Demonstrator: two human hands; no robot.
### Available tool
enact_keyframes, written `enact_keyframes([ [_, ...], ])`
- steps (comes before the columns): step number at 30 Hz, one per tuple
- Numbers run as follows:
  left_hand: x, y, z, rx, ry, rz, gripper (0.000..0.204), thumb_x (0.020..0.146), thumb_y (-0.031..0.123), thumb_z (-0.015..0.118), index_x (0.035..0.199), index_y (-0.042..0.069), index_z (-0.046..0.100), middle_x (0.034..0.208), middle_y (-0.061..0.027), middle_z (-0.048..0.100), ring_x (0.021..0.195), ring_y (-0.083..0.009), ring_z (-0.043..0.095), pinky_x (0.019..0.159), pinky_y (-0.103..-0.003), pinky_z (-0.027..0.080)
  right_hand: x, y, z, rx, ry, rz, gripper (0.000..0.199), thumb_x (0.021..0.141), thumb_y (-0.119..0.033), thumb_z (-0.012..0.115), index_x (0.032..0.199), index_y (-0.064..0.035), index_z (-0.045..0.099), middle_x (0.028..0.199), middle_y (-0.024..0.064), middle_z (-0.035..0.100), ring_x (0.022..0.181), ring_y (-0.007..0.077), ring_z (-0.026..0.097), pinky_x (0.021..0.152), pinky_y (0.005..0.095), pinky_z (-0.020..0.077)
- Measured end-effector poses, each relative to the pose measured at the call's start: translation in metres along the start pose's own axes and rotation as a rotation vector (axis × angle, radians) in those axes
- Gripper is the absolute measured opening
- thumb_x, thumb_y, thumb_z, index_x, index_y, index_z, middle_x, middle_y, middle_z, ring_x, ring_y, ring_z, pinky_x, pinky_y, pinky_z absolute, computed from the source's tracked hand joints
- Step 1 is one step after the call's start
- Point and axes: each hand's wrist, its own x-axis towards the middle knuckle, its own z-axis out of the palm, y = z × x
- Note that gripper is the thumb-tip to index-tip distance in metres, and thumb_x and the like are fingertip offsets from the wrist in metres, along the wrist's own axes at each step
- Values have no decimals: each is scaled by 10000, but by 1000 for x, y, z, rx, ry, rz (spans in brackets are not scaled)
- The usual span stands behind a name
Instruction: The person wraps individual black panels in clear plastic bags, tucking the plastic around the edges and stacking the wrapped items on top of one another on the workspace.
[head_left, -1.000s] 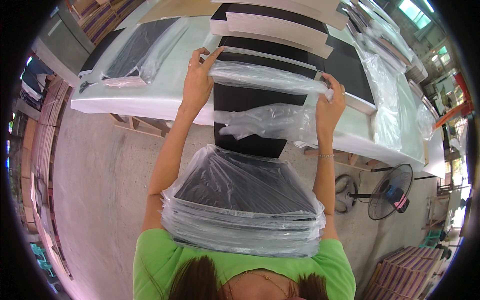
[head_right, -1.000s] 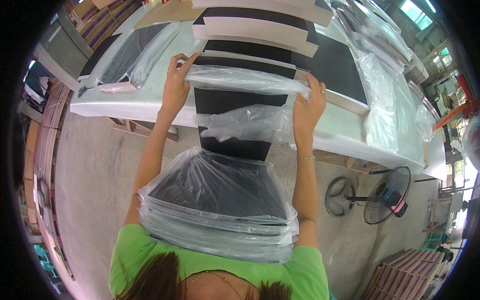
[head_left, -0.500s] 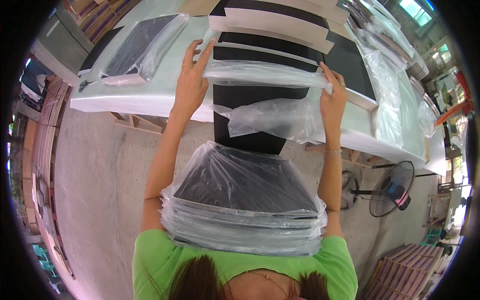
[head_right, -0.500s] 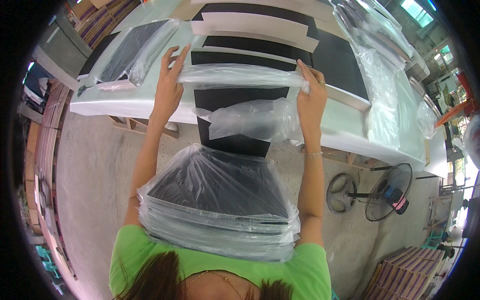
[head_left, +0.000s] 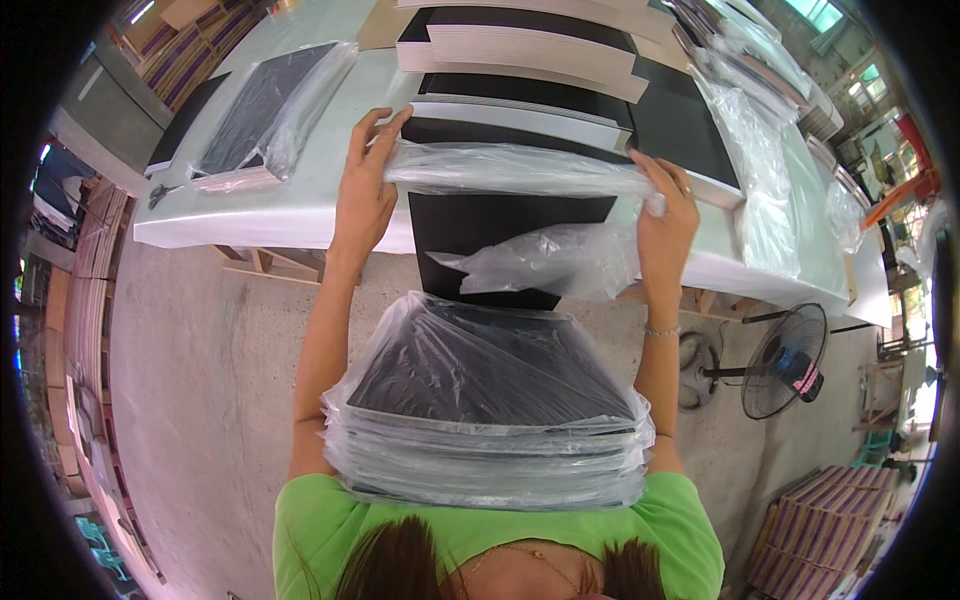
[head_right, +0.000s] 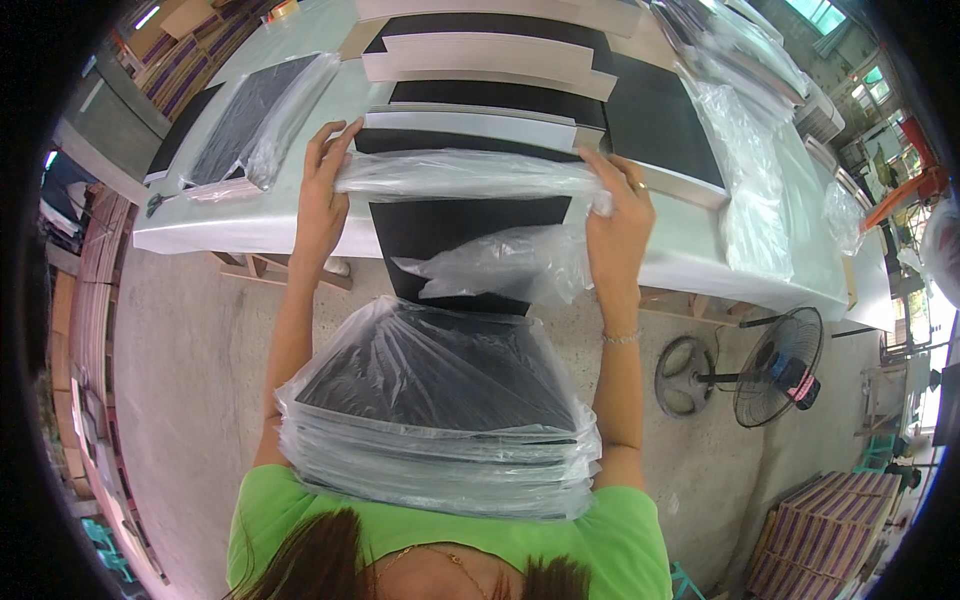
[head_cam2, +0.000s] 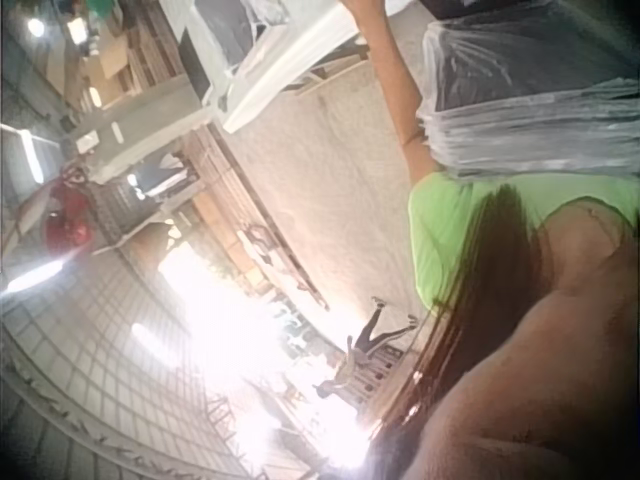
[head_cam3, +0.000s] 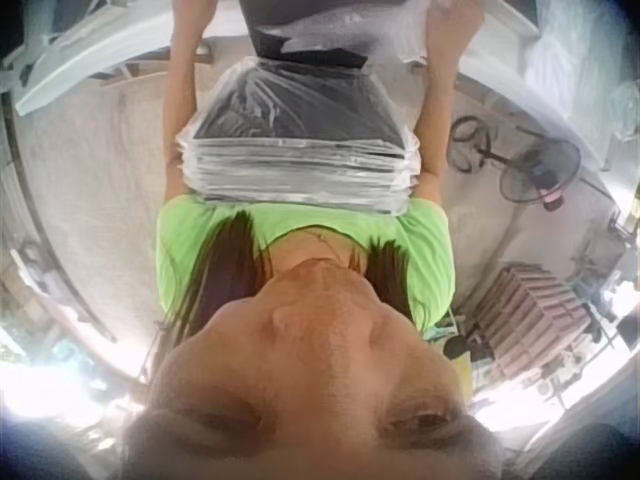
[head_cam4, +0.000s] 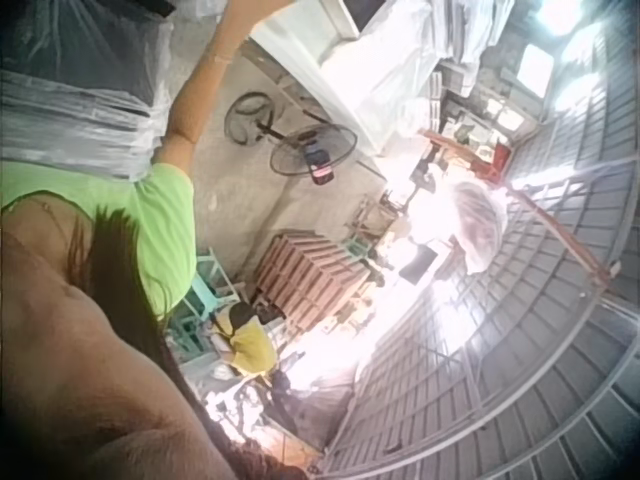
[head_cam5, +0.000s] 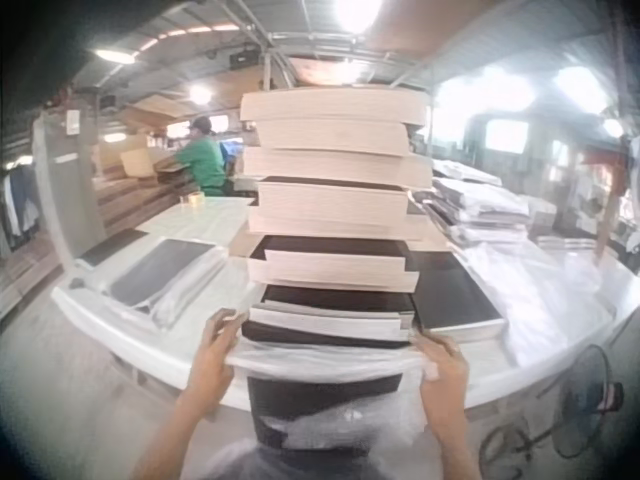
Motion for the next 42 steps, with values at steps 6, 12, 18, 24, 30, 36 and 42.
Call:
enact_keyframes([
  [6,-12,9,-30,-302,56,-214,576,585,-173,419,1081,26,633,1000,-105,591,990,-215,559,887,-270,420,-9,-16,-40,637,-175,707,292,737,50,539,1005,-17,634,814,33,582,496,48,416,412,192,317],
  [12,-41,33,-58,-1510,-31,-854,534,759,-10,526,1288,-3,458,1067,-102,587,1034,-182,529,941,-273,373,-29,-8,-48,1395,-251,985,310,789,-37,567,1089,12,508,680,12,529,400,10,298,341,158,246],
  [18,-132,-39,-45,-1082,-283,-993,464,820,174,613,1222,2,458,1132,-112,558,1041,-189,541,956,-306,409,-100,27,-28,1587,-455,1194,266,824,-73,600,1066,-38,496,725,-3,541,466,24,408,391,147,323],
  [24,-199,-98,-1,-1327,-462,-1319,295,830,103,546,1109,20,496,1013,-88,573,879,-165,588,802,-243,464,-190,77,-8,1323,-749,1282,219,811,-120,664,986,-99,534,808,-36,540,702,41,531,562,177,427],
  [30,-247,-144,45,-900,-337,-1034,222,838,91,535,1039,-2,544,890,-62,579,823,-149,557,741,-236,441,-183,35,-16,993,-604,1184,194,857,-268,594,941,-93,591,844,-6,582,744,83,546,622,207,420],
  [36,-207,-149,69,-313,-420,-837,191,843,94,569,1020,24,590,870,-26,568,816,-119,523,741,-233,426,-208,164,-27,512,-223,1160,531,893,-523,457,1165,-76,546,881,89,614,841,144,564,651,272,426],
  [42,-65,-41,13,-536,-756,-580,244,886,217,562,1040,30,588,873,-27,566,828,-112,513,758,-230,422,-8,25,-68,743,-77,818,796,849,-706,193,1338,-101,363,1034,54,453,929,127,430,853,246,391],
])
